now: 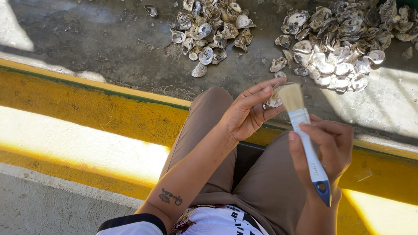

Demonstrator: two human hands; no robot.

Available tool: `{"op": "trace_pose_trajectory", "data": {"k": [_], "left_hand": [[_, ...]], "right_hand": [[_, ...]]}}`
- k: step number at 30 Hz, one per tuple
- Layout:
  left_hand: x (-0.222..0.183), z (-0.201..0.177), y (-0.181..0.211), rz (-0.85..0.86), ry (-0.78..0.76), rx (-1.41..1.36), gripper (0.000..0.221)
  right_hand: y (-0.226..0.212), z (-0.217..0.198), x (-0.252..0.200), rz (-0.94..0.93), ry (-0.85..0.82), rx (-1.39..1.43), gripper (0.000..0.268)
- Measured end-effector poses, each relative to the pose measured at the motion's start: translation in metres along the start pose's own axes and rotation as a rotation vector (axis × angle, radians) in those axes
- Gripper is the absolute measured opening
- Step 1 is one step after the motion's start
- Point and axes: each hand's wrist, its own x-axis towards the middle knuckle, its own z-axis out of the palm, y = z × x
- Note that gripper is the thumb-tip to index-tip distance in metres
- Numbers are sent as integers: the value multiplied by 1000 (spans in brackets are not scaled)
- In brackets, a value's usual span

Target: Cleaning empty oyster shells using a small brush.

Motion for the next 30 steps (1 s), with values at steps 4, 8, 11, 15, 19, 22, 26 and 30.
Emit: {"op": "trace_pose_trajectory", "data": {"k": [4, 8, 11, 15, 19, 22, 26, 30], "left_hand": [[3, -8, -5, -35, -12, -5, 47], [2, -11, -3, -27, -28, -29, 44], [2, -6, -1, -26, -7, -79, 42], [4, -13, -10, -18, -23, -51, 37], [8, -30, -17, -11, -30, -76, 30], [2, -14, -4, -4, -28, -15, 32], [5, -13, 0, 42, 21, -4, 35], [1, 8, 12, 34, -30, -1, 36]], "right_hand": [[-2, 2, 1, 20, -170, 52, 23], [3, 2, 0, -41, -29, -158, 27], [5, 0, -4, 14, 51, -137, 26], [-4, 3, 0, -56, -4, -59, 28], [0, 6, 1, -47, -82, -87, 25], [5, 7, 0, -25, 20, -189, 24], [-2, 2, -1, 16, 47, -126, 21], [-7, 1, 2, -52, -175, 43, 20]]}}
